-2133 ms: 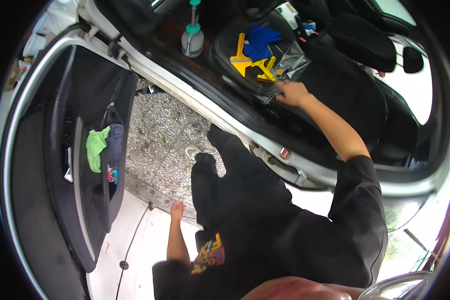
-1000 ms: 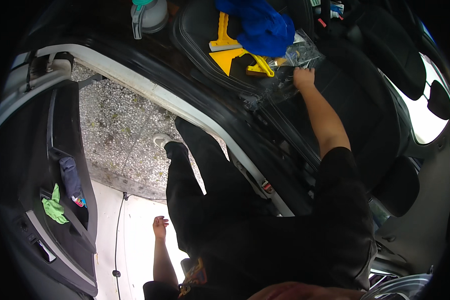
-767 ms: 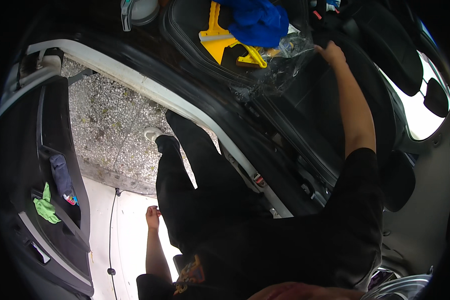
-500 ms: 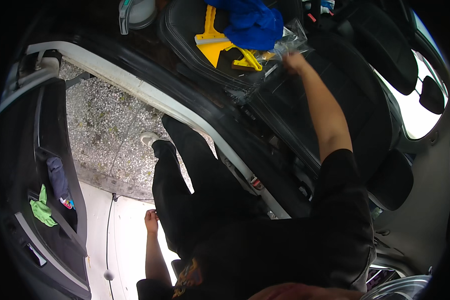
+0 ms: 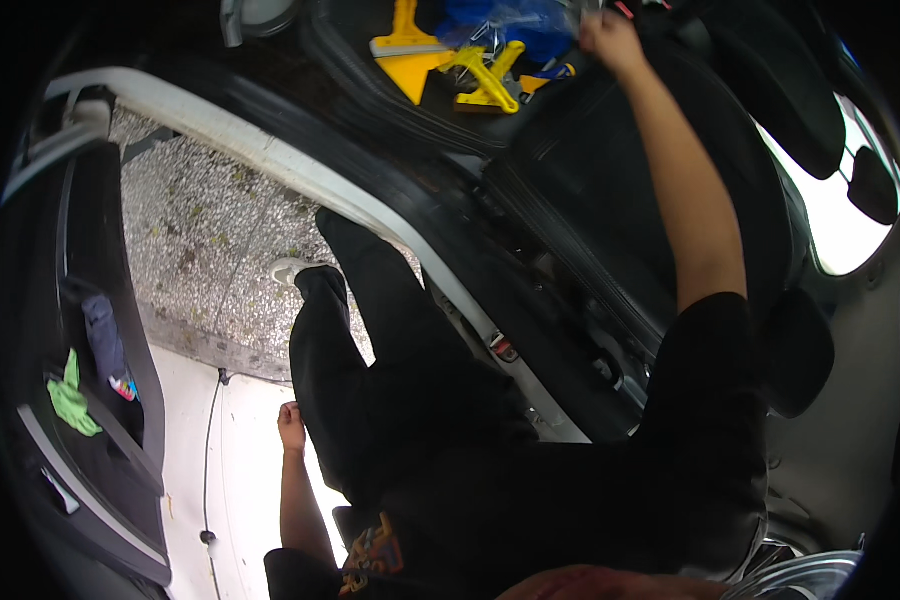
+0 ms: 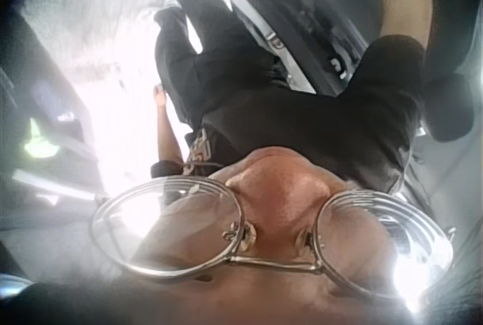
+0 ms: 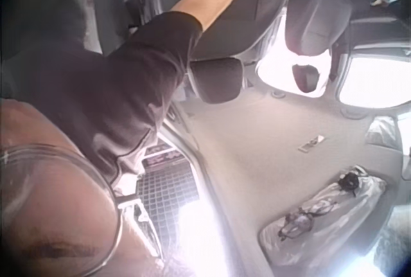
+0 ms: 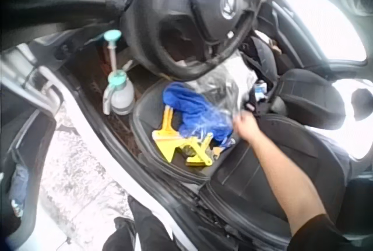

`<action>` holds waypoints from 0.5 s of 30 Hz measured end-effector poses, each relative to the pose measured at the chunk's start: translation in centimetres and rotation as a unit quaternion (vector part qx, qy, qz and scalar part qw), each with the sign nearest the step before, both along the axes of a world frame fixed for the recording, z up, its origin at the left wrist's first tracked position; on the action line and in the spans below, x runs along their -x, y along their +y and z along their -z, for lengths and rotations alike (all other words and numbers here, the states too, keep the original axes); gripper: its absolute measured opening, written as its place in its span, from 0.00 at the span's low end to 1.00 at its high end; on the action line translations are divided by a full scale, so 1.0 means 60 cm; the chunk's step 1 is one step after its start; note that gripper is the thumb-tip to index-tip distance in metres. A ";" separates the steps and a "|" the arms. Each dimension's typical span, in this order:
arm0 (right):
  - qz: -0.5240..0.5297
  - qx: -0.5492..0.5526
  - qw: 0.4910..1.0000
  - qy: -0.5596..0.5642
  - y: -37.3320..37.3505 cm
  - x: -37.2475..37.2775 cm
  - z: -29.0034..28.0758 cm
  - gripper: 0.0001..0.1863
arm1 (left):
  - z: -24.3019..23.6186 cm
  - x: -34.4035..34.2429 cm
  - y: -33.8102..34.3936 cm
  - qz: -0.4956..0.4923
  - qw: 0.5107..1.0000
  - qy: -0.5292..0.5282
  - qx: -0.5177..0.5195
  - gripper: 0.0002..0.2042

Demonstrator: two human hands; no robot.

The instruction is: The person applies a tint film to a car window. They spray the window with liquid, position the film, smooth it with a squeegee, and trim the edges.

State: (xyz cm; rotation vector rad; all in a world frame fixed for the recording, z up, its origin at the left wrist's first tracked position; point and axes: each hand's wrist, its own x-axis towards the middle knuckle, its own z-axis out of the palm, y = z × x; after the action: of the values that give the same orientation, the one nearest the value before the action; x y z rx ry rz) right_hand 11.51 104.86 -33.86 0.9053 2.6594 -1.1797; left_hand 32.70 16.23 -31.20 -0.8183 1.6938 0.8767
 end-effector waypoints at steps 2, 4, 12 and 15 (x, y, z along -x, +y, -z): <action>0.020 -0.003 0.993 -0.119 -0.098 -0.077 0.005 0.16 | -0.018 -0.022 -0.028 -0.027 1.000 0.002 0.009 0.07; 0.079 0.040 0.970 -0.227 -0.129 -0.132 -0.032 0.22 | -0.014 -0.042 -0.051 -0.048 0.995 0.074 0.044 0.07; -0.326 -0.107 0.912 -0.222 -0.558 -0.041 -0.238 0.22 | -0.101 -0.215 -0.290 -0.084 0.937 0.239 0.238 0.11; -0.418 0.049 0.900 0.113 -0.910 0.025 -0.457 0.17 | -0.114 -0.306 -0.383 -0.065 0.900 0.310 0.301 0.13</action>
State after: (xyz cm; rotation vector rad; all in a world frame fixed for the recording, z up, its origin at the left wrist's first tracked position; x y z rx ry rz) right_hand 10.02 50.24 -6.42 -0.4182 2.6160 -1.1810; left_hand 51.08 -6.73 -24.37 -1.1490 2.5719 0.7453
